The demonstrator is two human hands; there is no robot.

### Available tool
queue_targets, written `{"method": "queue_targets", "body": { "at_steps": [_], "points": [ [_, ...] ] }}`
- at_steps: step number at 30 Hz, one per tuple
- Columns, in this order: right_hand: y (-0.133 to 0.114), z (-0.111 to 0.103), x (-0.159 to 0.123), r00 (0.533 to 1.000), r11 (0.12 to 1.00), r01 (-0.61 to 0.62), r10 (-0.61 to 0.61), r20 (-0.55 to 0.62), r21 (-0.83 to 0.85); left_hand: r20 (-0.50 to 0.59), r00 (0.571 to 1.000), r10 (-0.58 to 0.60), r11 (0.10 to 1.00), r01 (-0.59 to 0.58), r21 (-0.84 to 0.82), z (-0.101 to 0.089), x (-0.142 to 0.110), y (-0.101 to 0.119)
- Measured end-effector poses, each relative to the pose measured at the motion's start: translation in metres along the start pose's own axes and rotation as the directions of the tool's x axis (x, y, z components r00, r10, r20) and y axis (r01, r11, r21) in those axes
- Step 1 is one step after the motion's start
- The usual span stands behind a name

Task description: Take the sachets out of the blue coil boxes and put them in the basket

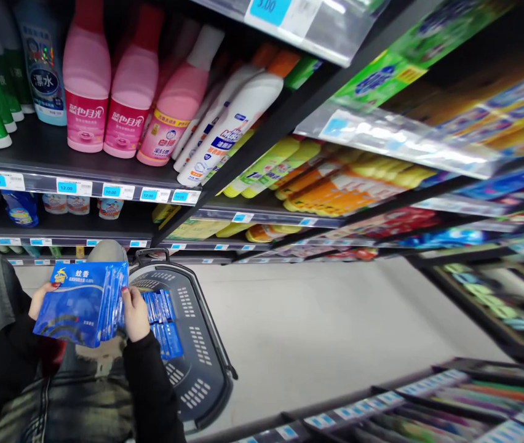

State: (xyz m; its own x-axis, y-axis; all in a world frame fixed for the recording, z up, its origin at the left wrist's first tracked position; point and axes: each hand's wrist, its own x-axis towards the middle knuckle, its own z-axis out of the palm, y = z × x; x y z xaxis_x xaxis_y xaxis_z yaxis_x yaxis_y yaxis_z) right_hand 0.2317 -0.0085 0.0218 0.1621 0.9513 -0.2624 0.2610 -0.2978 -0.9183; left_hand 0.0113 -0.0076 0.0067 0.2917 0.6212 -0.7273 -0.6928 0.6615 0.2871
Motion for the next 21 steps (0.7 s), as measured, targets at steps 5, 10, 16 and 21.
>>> {"method": "queue_targets", "body": {
  "at_steps": [5,10,16,21],
  "points": [
    [-0.031,-0.024,-0.017,0.997,0.975,0.016,-0.031,-0.065,-0.222,0.09,0.995,-0.033,0.999,0.034,-0.005,-0.003,0.002,-0.003],
    [-0.078,-0.069,-0.042,0.947,0.88,-0.037,-0.12,-0.297,-0.473,0.139,0.989,-0.045,0.999,0.046,-0.008,0.001,-0.002,-0.005],
    [-0.126,-0.038,-0.084,0.826,0.35,-0.046,-0.513,-0.233,-0.936,0.001,0.985,0.173,0.982,-0.173,0.076,0.023,-0.003,-0.029],
    [-0.117,0.057,-0.097,0.813,0.189,0.178,-0.581,0.036,-0.966,0.069,0.918,0.391,0.92,-0.391,-0.015,0.029,-0.003,-0.047]
  ]
}}
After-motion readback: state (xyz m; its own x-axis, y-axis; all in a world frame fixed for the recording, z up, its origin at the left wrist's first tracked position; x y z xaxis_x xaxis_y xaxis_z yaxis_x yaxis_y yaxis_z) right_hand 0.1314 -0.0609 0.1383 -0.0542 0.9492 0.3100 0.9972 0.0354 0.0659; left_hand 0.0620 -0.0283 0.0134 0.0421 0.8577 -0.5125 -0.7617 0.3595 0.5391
